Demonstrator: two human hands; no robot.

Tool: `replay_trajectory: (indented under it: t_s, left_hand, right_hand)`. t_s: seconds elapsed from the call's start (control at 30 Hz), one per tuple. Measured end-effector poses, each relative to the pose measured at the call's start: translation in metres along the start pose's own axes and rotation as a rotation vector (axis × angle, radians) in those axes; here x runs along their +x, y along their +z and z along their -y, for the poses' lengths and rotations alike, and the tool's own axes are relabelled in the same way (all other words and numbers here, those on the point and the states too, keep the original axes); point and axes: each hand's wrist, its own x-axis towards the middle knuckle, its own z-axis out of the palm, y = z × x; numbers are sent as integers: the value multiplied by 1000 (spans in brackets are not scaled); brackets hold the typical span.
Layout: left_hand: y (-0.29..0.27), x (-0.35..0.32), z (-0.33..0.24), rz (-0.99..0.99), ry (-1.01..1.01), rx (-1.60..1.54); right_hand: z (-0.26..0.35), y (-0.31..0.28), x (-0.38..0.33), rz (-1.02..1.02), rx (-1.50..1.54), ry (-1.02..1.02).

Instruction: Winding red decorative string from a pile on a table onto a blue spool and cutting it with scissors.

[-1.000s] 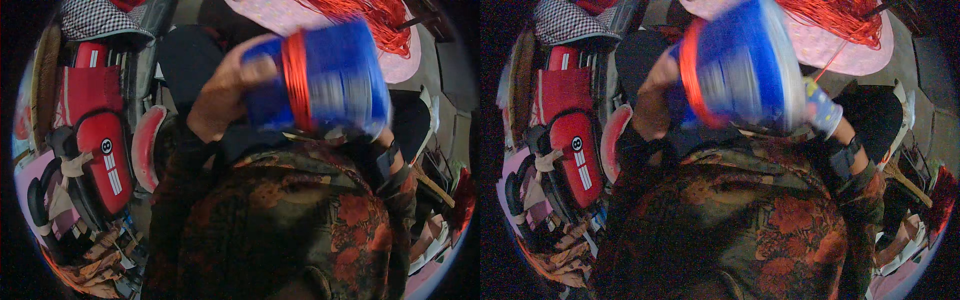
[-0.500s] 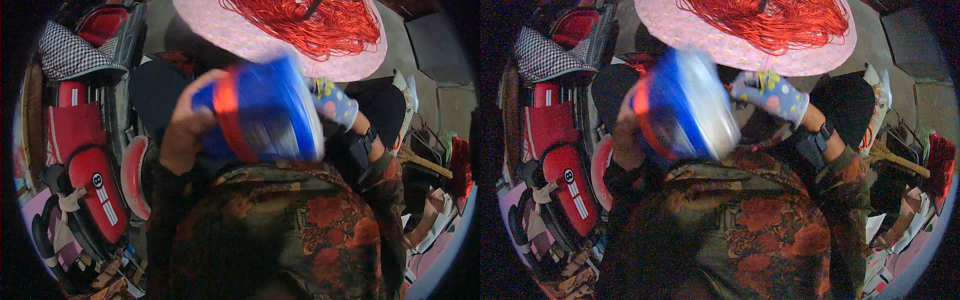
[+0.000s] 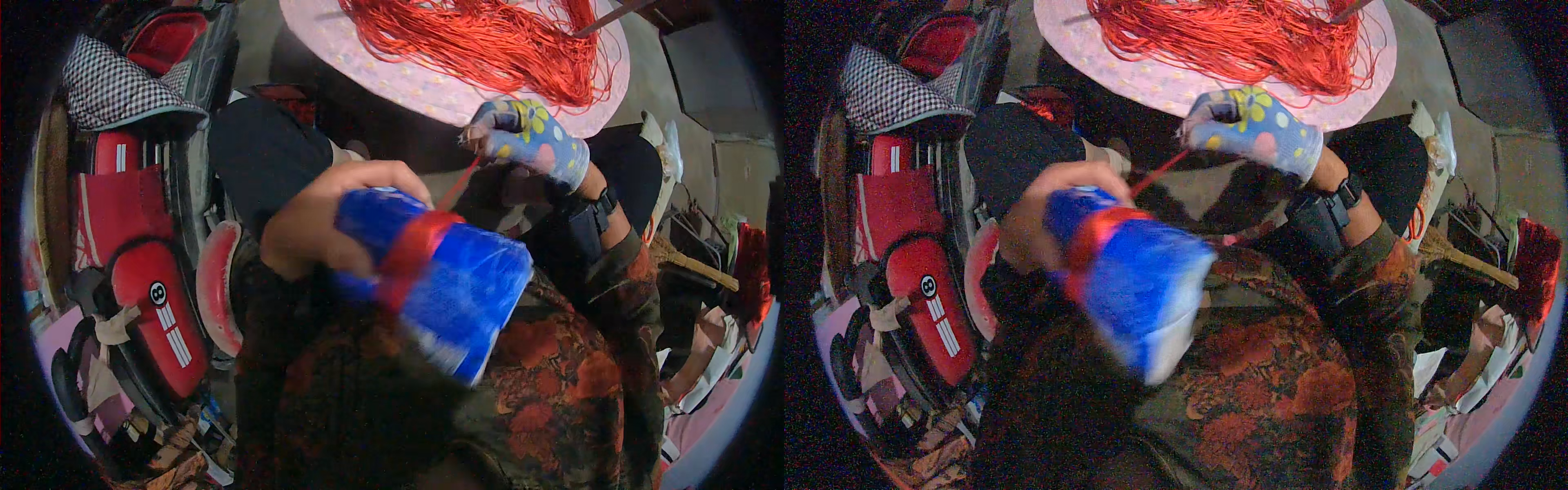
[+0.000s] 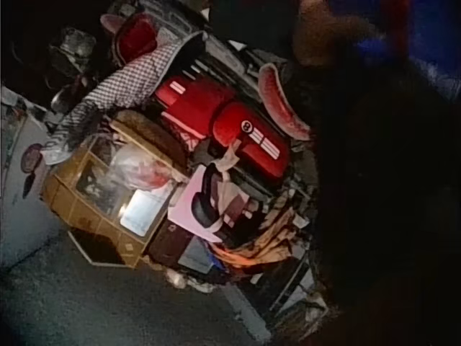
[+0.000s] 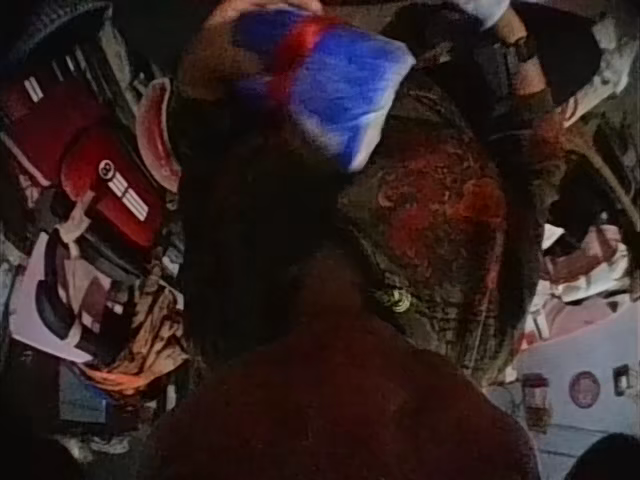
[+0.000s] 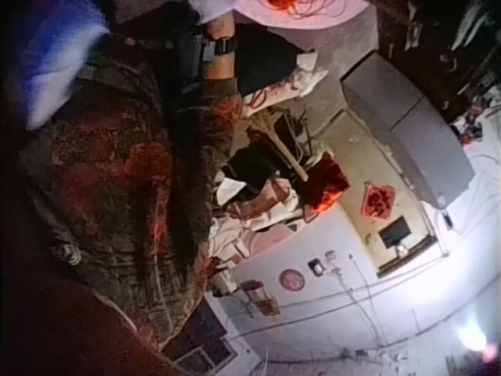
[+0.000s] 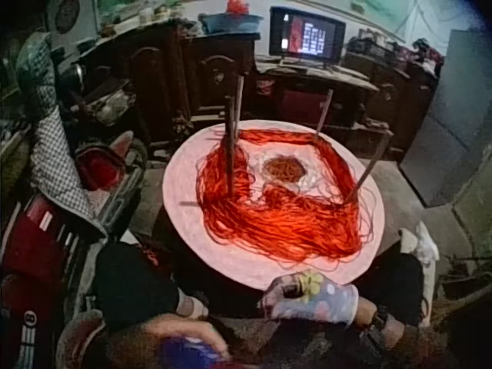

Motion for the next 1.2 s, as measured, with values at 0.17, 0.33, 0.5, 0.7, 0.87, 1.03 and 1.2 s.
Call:
replay_trajectory:
  t_s: [0.17, 0.33, 0.5, 0.7, 0.87, 1.03, 1.2]
  left_hand:
    - [-13, -4, 9, -392, 381, -469]
    - [-15, 3, 17, -966, 118, 719]
    - [0, 6, 12, -300, -239, 473]
    - [6, -3, -3, -697, 305, -227]
    - [-19, 7, 14, -874, 125, 499]
    - [-1, 11, 13, -377, -183, 539]
    - [-1, -3, 10, -338, 173, -86]
  right_hand:
    - [-1, 21, -25, 83, -141, 149]
    - [49, 34, -21, 156, -793, -324]
    - [49, 9, 10, -15, -222, 2]
    - [-1, 9, -13, -11, 12, 223]
    - [24, 34, -24, 193, -556, -164]
    - [39, 13, 9, 113, -253, -158]
    - [5, 9, 2, 30, 5, 82]
